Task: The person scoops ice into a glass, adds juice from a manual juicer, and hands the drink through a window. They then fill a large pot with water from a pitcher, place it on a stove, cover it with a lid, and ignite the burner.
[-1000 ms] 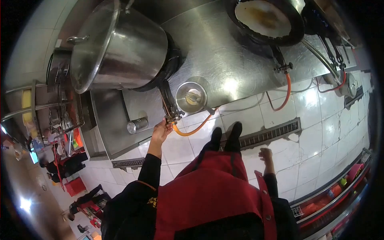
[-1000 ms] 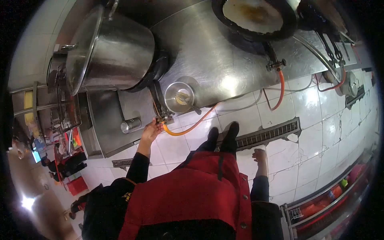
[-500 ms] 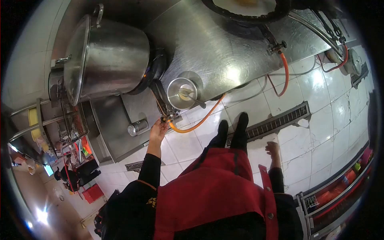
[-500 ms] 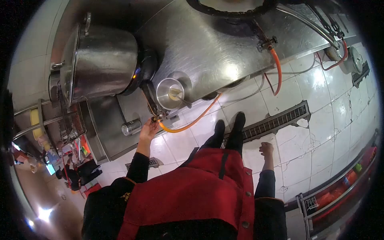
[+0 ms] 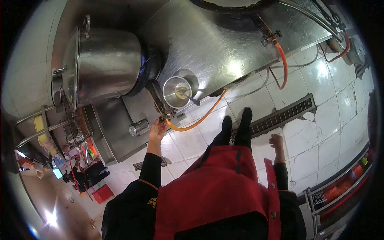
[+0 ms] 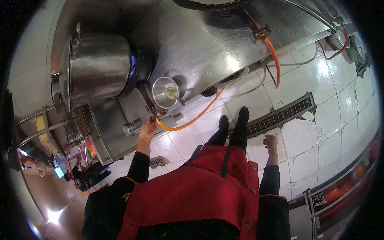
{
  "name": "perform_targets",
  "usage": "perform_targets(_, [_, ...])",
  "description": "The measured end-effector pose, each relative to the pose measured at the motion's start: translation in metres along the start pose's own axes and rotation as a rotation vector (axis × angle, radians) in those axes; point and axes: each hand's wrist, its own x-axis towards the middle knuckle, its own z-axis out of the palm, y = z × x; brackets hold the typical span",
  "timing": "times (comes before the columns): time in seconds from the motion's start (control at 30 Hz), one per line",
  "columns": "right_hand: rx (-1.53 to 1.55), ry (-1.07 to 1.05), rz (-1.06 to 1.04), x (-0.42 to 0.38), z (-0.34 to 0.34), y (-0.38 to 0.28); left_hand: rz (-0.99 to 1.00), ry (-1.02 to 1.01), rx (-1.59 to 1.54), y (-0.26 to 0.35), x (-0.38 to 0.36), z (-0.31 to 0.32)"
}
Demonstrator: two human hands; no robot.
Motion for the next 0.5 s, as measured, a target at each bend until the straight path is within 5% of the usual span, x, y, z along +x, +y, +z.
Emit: perform_targets(0.5, [-0.023, 0.087, 0.039, -0.02, -0.038, 0.015, 0.031, 0.048, -0.014, -0.009, -0.002, -0.013])
